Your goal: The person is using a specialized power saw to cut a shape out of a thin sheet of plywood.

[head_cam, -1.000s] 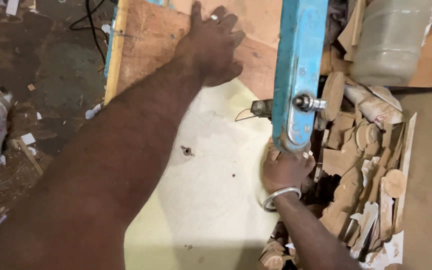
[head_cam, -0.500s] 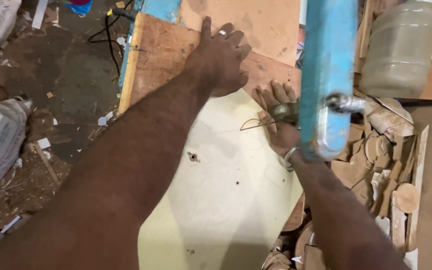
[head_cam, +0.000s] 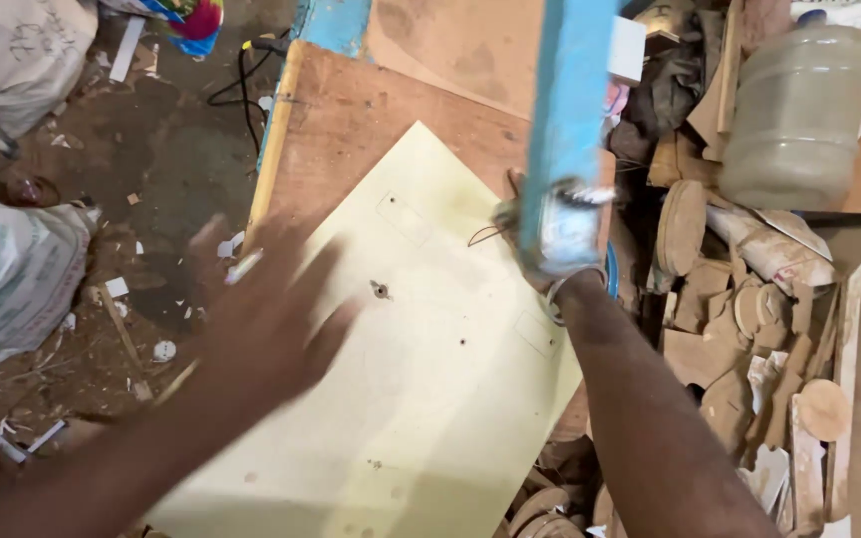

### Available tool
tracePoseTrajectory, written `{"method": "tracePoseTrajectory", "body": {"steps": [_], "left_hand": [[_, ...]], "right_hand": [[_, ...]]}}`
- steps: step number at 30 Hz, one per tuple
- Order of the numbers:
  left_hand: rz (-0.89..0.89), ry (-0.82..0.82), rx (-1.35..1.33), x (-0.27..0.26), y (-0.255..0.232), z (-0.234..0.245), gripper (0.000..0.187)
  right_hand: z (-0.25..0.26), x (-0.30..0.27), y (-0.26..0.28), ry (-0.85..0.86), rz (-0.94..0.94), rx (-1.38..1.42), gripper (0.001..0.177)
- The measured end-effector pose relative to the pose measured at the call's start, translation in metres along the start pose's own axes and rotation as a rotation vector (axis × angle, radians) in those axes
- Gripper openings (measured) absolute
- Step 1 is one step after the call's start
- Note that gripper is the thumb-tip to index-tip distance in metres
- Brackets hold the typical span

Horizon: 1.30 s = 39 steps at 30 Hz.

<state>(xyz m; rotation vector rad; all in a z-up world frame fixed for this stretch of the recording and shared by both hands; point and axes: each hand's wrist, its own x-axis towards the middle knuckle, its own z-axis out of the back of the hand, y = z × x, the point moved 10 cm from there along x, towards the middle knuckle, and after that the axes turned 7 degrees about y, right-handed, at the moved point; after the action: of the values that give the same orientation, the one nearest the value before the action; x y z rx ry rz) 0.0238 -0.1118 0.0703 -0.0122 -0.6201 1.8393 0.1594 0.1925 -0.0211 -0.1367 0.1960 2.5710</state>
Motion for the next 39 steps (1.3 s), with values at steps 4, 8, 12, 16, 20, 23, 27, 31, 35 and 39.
{"method": "tracePoseTrajectory", "body": {"steps": [4, 8, 12, 16, 20, 23, 27, 31, 35, 39], "left_hand": [[0.244, 0.064, 0.170, -0.123, 0.023, 0.014, 0.059], [0.406, 0.109, 0.290, -0.160, 0.033, 0.006, 0.069], [0.459, 0.062, 0.184, -0.154, 0.040, 0.011, 0.069], [0.414, 0.100, 0.236, -0.156, 0.045, 0.006, 0.069], [0.302, -0.037, 0.067, -0.151, 0.040, 0.017, 0.062], [0.327, 0.074, 0.277, -0.156, 0.046, 0.005, 0.068], [0.335, 0.153, 0.336, -0.146, 0.049, 0.007, 0.069], [0.339, 0.208, 0.389, -0.143, 0.050, 0.005, 0.069], [0.350, 0.294, 0.432, -0.137, 0.054, 0.003, 0.069], [0.324, 0.358, 0.493, -0.134, 0.054, -0.002, 0.072]], "right_hand": [[-0.024, 0.012, -0.038, -0.029, -0.020, 1.402, 0.075], [-0.024, 0.008, -0.011, 0.077, -0.036, 2.389, 0.085], [0.004, 0.002, -0.006, 0.012, 0.006, 0.893, 0.073], [0.021, -0.004, 0.017, 0.051, -0.044, -0.098, 0.063], [0.014, -0.002, 0.002, -0.045, 0.028, 0.458, 0.075], [0.003, 0.001, 0.000, 0.098, -0.088, 0.730, 0.063], [-0.036, 0.010, -0.030, 0.200, -0.172, 0.902, 0.059], [-0.004, 0.002, -0.009, 0.018, 0.020, 1.070, 0.069], [0.025, -0.005, 0.016, 0.070, -0.085, -0.070, 0.064], [0.004, -0.005, -0.002, 0.098, -0.129, -0.114, 0.064]]}}
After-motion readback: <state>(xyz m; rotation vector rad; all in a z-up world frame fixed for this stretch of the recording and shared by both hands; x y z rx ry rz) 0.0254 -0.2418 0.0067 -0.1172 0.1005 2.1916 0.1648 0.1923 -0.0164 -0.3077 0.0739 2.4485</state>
